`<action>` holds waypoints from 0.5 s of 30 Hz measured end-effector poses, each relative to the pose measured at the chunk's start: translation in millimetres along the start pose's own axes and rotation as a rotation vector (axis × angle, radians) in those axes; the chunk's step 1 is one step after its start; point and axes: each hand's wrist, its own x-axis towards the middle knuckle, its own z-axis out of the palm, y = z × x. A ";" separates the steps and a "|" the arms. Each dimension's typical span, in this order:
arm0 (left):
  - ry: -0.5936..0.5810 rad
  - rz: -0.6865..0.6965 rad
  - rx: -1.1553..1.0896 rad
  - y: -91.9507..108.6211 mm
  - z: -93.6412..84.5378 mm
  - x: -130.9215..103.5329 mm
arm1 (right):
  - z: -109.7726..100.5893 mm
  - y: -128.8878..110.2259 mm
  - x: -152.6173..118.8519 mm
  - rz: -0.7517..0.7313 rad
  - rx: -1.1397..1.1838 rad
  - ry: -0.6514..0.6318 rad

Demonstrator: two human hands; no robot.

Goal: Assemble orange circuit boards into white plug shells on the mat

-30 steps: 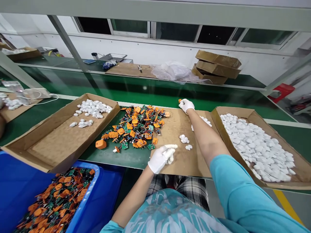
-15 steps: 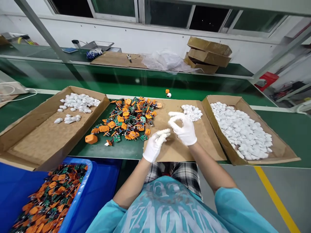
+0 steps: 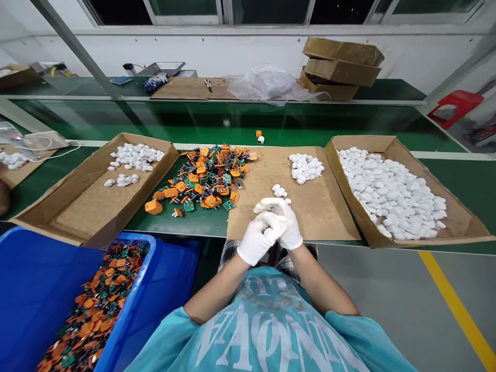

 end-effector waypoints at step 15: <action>-0.124 0.440 0.377 5.1 -18.4 3.7 | 1.4 15.4 -60.1 0.097 0.435 -0.254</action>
